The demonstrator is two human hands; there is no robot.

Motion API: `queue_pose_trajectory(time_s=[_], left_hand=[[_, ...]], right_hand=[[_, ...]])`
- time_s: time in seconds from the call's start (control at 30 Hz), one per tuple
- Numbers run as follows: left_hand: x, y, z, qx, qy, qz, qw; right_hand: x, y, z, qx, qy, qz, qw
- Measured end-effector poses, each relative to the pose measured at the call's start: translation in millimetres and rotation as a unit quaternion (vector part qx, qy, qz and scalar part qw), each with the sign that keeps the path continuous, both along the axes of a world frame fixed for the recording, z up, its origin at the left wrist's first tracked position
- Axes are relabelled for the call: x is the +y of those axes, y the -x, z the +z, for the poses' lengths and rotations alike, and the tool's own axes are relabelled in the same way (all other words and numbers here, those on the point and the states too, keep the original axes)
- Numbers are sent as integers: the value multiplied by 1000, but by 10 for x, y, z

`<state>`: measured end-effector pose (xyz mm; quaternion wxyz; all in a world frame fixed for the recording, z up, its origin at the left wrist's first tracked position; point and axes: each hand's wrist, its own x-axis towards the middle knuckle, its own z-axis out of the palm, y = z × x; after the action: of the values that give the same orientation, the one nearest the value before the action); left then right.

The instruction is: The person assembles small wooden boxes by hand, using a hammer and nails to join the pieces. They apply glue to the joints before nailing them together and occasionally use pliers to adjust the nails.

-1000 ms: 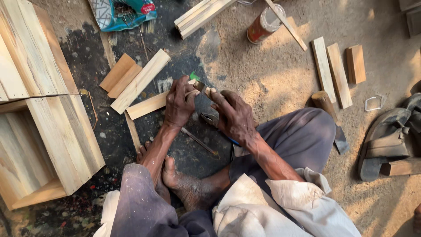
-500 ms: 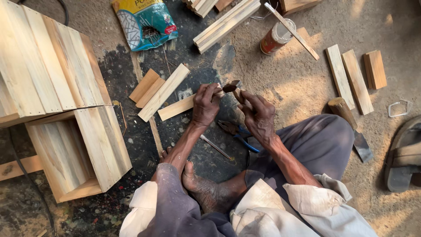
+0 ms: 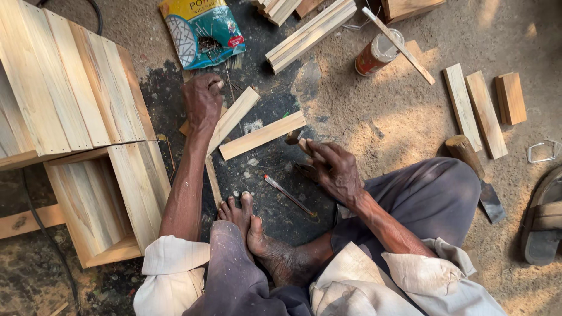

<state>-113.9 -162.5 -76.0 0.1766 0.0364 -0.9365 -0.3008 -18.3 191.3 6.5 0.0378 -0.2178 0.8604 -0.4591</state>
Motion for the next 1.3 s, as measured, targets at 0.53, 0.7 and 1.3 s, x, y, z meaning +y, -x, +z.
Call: queue_pose_trajectory(time_s=[0.53, 0.7, 1.3], left_hand=[[169, 158, -63, -64, 148, -7, 987], [122, -309, 184, -38, -92, 14, 995], [518, -1801, 141, 42, -224, 136, 964]], right_hand=[[6, -45, -74, -27, -45, 39, 998], [11, -45, -72, -10, -43, 51, 998], [-273, -261, -91, -53, -36, 72, 995]])
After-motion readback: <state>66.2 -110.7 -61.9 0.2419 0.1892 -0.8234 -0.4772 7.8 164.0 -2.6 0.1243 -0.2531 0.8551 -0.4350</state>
